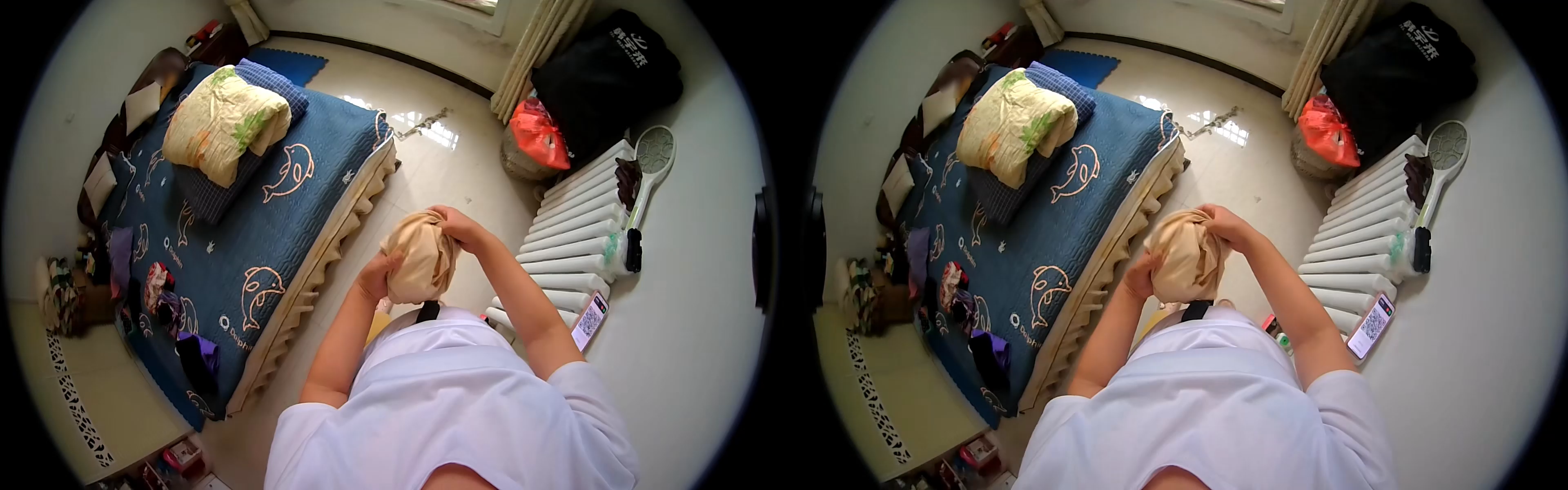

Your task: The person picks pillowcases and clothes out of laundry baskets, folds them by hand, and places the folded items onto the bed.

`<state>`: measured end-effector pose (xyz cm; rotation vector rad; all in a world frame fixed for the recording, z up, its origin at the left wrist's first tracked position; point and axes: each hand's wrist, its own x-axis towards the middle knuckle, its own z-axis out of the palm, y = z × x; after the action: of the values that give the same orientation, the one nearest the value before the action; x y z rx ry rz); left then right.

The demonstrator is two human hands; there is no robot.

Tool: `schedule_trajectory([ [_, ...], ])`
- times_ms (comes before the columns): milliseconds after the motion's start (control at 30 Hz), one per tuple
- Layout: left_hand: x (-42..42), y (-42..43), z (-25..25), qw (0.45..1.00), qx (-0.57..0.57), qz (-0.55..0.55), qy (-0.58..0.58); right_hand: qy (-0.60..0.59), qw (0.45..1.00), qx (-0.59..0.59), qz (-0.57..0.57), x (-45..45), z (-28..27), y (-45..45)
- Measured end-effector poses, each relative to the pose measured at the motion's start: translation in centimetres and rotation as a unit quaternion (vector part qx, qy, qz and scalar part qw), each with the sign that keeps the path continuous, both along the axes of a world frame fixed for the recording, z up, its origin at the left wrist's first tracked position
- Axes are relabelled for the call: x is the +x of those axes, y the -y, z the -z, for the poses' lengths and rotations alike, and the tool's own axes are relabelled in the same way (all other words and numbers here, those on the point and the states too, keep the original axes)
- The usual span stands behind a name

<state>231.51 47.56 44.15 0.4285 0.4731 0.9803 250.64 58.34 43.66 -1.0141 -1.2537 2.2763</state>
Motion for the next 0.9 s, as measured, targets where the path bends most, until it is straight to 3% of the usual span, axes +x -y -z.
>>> schedule_trajectory([
  [33,-0.5,0.0,0.1,0.999,-0.027,-0.021,0.005,0.077,0.99,0.116,0.021,0.1,1.2,-0.3],
  [100,-1.7,0.2,0.7,0.998,-0.042,-0.047,-0.009,0.11,0.955,0.229,0.15,0.4,2.3,0.0],
  [167,-3.1,0.4,1.7,0.996,-0.062,-0.064,-0.022,0.056,0.976,0.159,0.139,0.7,2.6,0.2],
  [233,-3.9,0.5,1.8,0.994,-0.073,-0.075,-0.024,0.038,0.983,0.174,0.046,-1.1,1.4,1.9],
  [267,-4.1,0.4,2.0,0.991,-0.095,-0.051,-0.081,0.088,0.973,0.214,0.013,-2.1,0.3,3.0],
  [300,-4.2,0.2,2.1,0.984,-0.114,-0.027,-0.137,0.092,0.98,0.177,-0.016,-3.1,0.8,3.7],
  [367,-4.5,-0.6,0.5,0.968,-0.136,-0.025,-0.209,0.013,0.992,0.123,0.031,-5.2,2.5,4.6],
  [400,-5.1,-0.9,-0.2,0.969,-0.089,-0.034,-0.228,0.008,0.994,0.106,0.038,-6.0,2.8,4.7],
  [500,-8.1,-1.7,-0.4,0.971,-0.018,-0.019,-0.237,0.049,0.994,0.096,-0.007,-8.3,3.5,4.5],
  [567,-10.2,-2.3,-1.0,0.955,-0.035,-0.022,-0.295,0.037,0.996,0.08,0.009,-10.1,3.6,3.9],
  [667,-15.8,-2.8,-0.7,0.955,0.0,-0.082,-0.286,0.042,0.995,0.047,0.077,-12.6,3.3,1.7],
  [767,-21.8,-3.5,-3.0,0.937,-0.008,-0.16,-0.31,0.004,0.984,0.1,0.148,-14.3,2.4,-1.0],
  [833,-26.8,-4.0,-1.8,0.931,0.002,-0.163,-0.325,0.014,0.979,0.12,0.167,-14.9,1.9,-2.7],
  [900,-30.1,-4.4,-3.3,0.925,-0.021,-0.171,-0.338,0.038,0.977,0.163,0.132,-15.1,1.1,-4.4],
])
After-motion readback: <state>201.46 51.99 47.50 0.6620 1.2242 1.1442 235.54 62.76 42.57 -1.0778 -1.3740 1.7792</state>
